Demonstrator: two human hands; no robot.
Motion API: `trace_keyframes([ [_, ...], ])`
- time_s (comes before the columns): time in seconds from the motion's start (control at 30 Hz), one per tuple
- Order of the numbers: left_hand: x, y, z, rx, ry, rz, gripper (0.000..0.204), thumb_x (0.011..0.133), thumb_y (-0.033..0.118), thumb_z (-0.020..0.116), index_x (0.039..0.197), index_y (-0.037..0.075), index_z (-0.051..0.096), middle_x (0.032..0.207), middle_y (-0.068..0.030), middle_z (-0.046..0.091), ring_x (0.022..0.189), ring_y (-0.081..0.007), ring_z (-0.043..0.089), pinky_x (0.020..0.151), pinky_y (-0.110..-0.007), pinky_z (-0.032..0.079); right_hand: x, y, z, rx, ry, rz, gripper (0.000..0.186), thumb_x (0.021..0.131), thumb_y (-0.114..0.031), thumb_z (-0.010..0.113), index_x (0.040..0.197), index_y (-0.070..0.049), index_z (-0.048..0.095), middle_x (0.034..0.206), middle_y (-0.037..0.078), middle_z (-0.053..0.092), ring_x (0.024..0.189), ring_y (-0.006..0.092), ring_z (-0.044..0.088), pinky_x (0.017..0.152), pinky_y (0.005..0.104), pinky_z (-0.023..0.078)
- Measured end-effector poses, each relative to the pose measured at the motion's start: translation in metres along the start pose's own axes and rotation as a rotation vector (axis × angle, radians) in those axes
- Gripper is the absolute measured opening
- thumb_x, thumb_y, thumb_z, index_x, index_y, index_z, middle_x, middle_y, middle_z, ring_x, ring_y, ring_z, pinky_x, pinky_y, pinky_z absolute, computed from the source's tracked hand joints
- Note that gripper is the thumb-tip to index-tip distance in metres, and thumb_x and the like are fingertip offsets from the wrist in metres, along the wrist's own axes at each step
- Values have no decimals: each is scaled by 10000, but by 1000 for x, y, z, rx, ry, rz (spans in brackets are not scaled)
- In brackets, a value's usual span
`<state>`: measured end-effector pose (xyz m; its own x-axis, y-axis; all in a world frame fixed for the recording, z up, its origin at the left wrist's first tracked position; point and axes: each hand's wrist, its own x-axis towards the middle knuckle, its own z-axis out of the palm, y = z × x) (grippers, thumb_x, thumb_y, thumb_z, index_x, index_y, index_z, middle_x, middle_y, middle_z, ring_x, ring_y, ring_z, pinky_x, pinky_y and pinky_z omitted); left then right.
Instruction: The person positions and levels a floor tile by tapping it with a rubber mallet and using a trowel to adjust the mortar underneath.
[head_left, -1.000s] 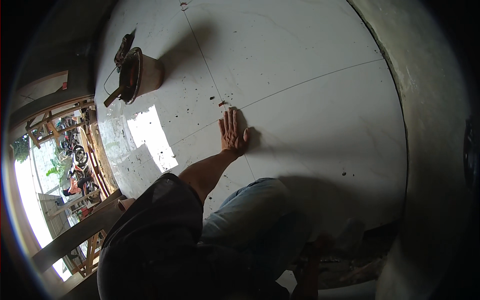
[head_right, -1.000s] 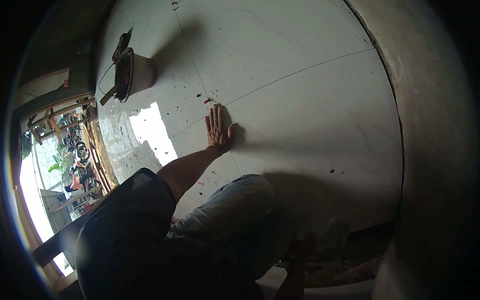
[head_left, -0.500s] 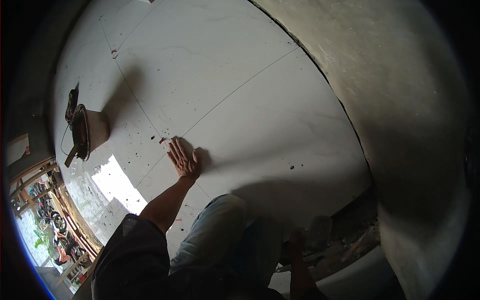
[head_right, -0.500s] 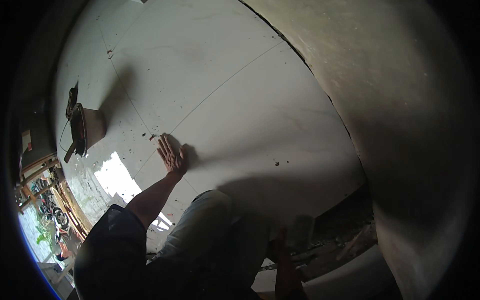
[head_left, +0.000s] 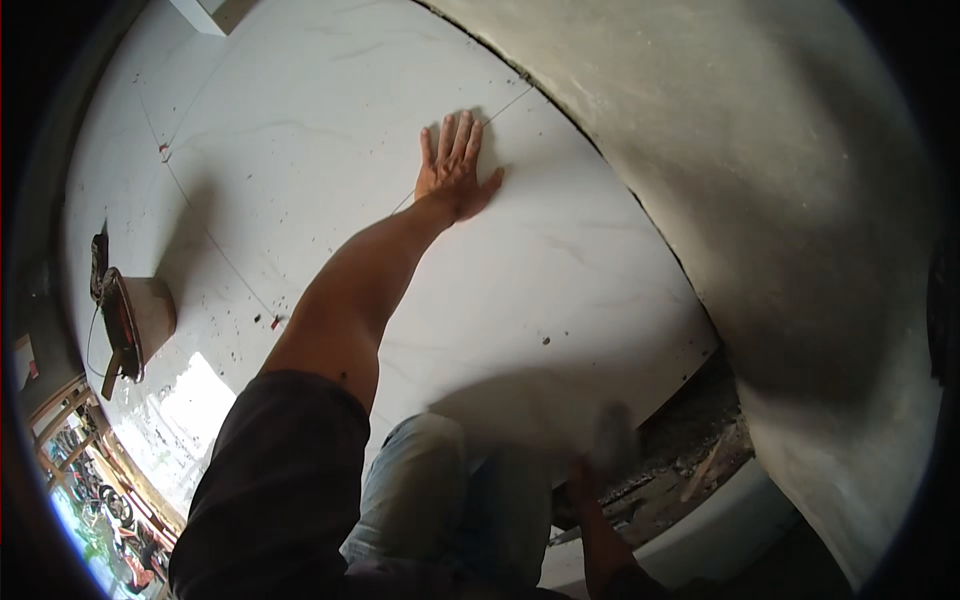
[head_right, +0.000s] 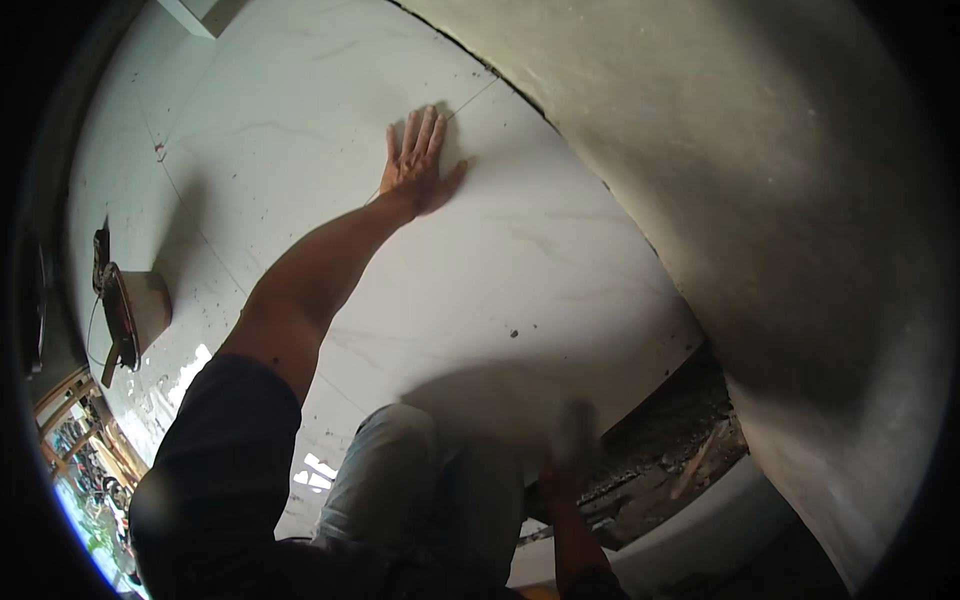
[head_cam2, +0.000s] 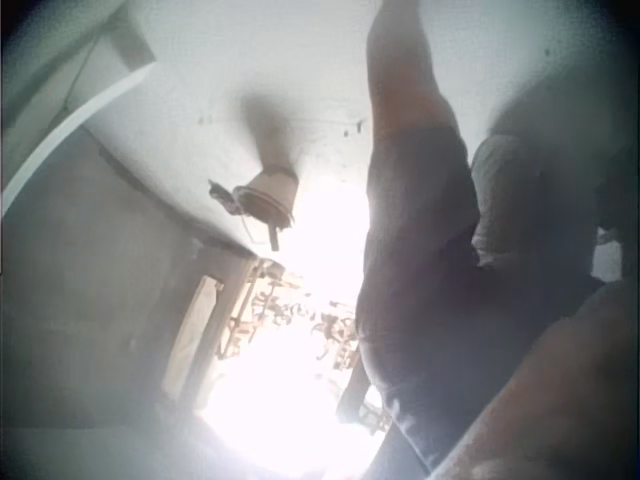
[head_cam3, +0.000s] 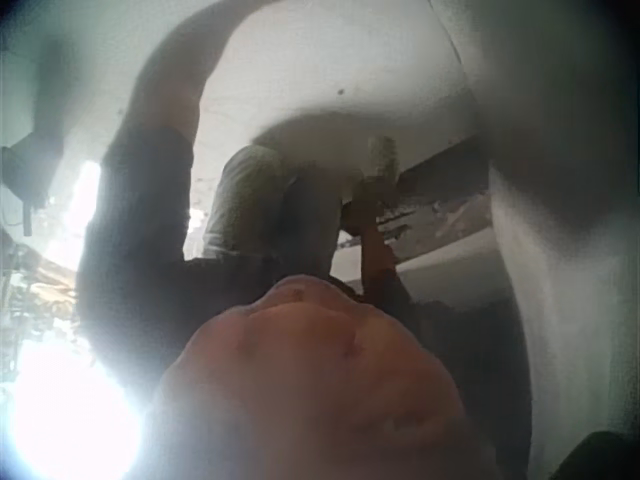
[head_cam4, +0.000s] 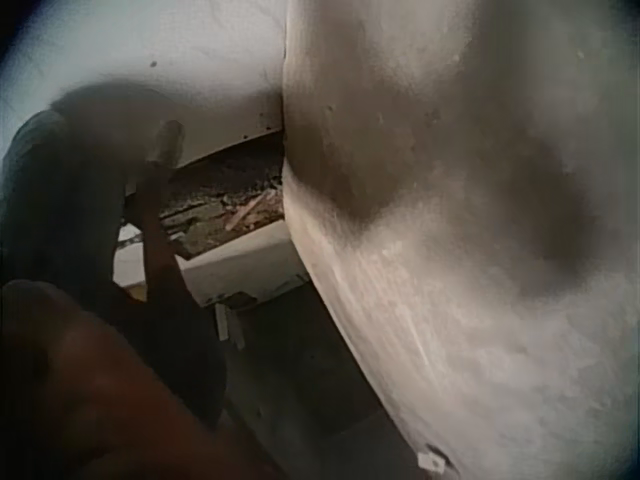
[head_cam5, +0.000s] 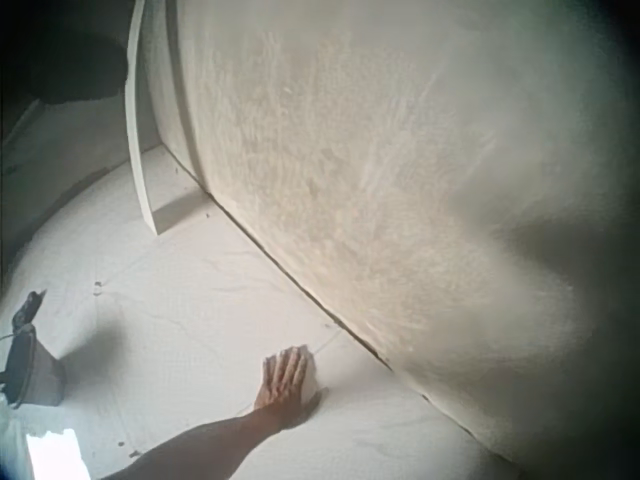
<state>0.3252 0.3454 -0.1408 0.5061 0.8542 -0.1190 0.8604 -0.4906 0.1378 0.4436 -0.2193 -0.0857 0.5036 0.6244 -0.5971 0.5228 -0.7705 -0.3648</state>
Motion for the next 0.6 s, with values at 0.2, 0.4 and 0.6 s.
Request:
trace_keyframes([
  [0.2,3,6,3,6,10,28,786,914,546,342,1499,99,68,1569,-80,20,1445,-255,-41,1157,-476,-35,10,15,21,-125,215,-268,238,909,-187,479,861,-20,642,779,198,645,747,316,624,676,450,454],
  [0.4,0,-4,3,40,-32,7,791,913,553,341,1501,107,58,1569,-81,16,1444,-260,-43,1156,-478,-38,35,-21,18,10,130,-82,257,913,-210,475,869,-5,624,783,174,651,731,303,618,618,451,429],
  [0.6,-1,1,3,8,-10,21,793,910,548,358,1500,104,68,1568,-80,37,1445,-267,-27,1157,-484,-31,37,-42,-2,247,54,-15,283,904,-212,493,719,-3,540,621,108,538,555,216,497,523,395,384],
])
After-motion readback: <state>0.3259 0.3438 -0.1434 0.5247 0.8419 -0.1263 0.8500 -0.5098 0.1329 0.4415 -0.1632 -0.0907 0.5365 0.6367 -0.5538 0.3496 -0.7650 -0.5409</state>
